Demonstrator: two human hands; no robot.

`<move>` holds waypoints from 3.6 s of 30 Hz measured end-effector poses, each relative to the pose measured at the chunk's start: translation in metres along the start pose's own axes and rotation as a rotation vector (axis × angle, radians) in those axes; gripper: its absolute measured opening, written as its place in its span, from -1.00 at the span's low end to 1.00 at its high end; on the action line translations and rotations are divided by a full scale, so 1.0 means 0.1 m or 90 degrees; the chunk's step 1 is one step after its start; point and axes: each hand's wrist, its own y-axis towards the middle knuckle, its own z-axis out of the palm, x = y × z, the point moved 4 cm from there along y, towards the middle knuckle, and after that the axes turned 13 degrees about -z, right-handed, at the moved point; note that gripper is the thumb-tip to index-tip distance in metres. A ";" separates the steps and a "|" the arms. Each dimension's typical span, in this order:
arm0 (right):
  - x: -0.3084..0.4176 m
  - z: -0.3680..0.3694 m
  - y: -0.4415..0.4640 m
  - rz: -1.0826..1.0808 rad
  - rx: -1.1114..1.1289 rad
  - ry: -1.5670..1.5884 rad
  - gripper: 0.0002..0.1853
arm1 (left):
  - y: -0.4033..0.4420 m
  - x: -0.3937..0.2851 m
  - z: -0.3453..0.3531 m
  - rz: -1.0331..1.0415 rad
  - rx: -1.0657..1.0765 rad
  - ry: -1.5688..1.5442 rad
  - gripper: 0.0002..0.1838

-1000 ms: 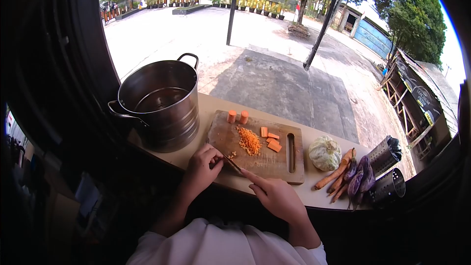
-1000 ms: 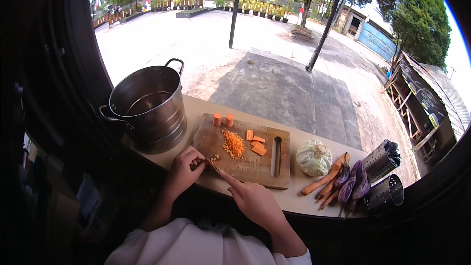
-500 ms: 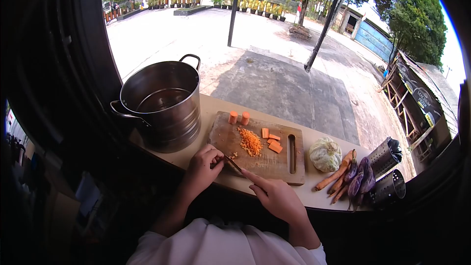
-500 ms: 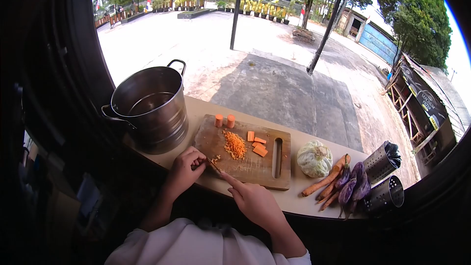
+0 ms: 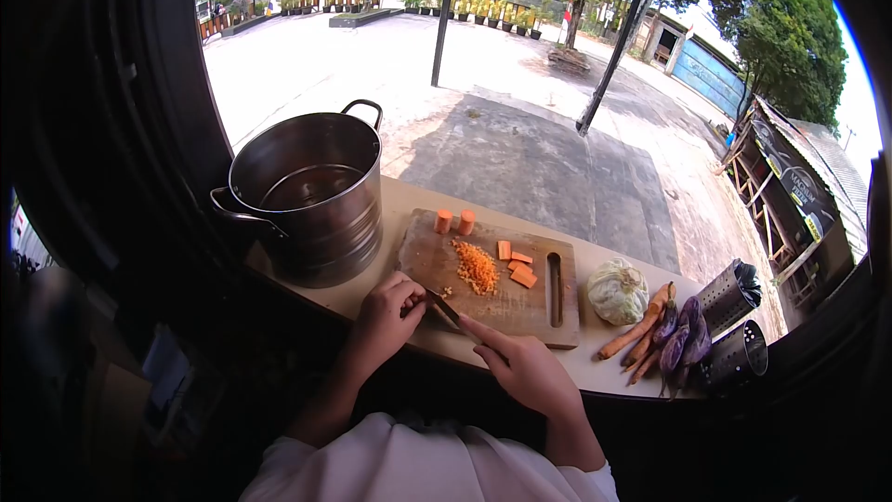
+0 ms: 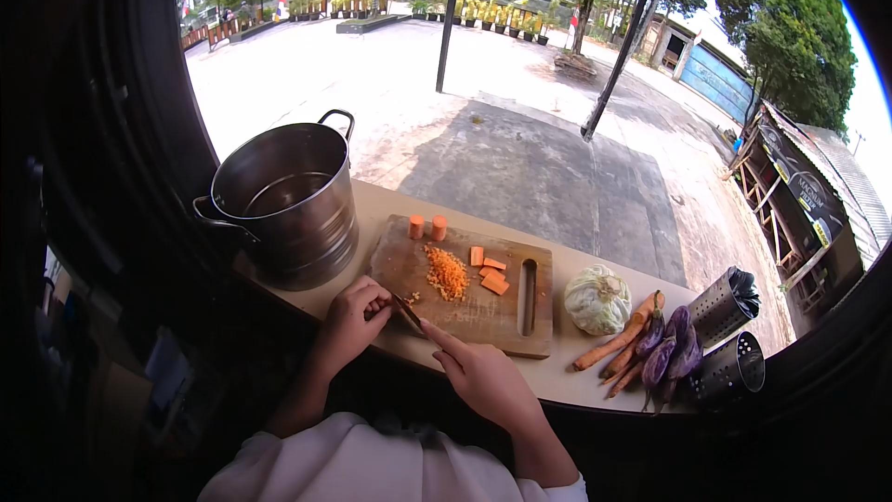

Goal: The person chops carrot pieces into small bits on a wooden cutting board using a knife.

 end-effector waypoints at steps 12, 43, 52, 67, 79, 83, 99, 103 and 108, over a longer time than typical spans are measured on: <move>-0.04 0.01 0.07 0.025 0.024 0.028 -0.51 | 0.00 -0.04 0.00 -0.010 0.012 -0.019 -0.91; -0.17 -0.47 -0.47 0.067 -0.113 -0.103 -0.71 | 0.24 -0.21 0.18 0.187 0.016 0.239 -0.47; -0.38 -0.20 -0.18 -0.053 -0.077 -0.112 -0.67 | 0.18 -0.12 -0.08 0.154 -0.027 0.071 -0.67; -0.84 -0.70 0.24 -0.178 -0.061 -0.144 -0.68 | 0.53 -0.45 0.26 0.286 0.112 0.269 -0.73; -0.91 -0.98 0.10 -0.044 -0.142 -0.031 -0.71 | 0.70 -0.29 0.11 0.241 -0.002 0.248 -0.93; -0.92 -1.04 0.08 -0.008 -0.262 -0.065 -0.71 | 0.68 -0.42 0.12 0.221 0.001 0.264 -0.91; -1.03 -0.95 0.05 0.017 -0.446 -0.077 -0.78 | 1.36 -0.56 1.03 0.157 0.243 0.403 -0.75; -1.05 -0.95 0.05 0.017 -0.446 -0.078 -0.78 | 1.36 -0.58 1.01 0.161 0.262 0.386 -0.77; -1.08 -0.94 0.04 0.011 -0.441 -0.097 -0.78 | 1.37 -0.63 0.97 0.079 0.269 0.344 -0.75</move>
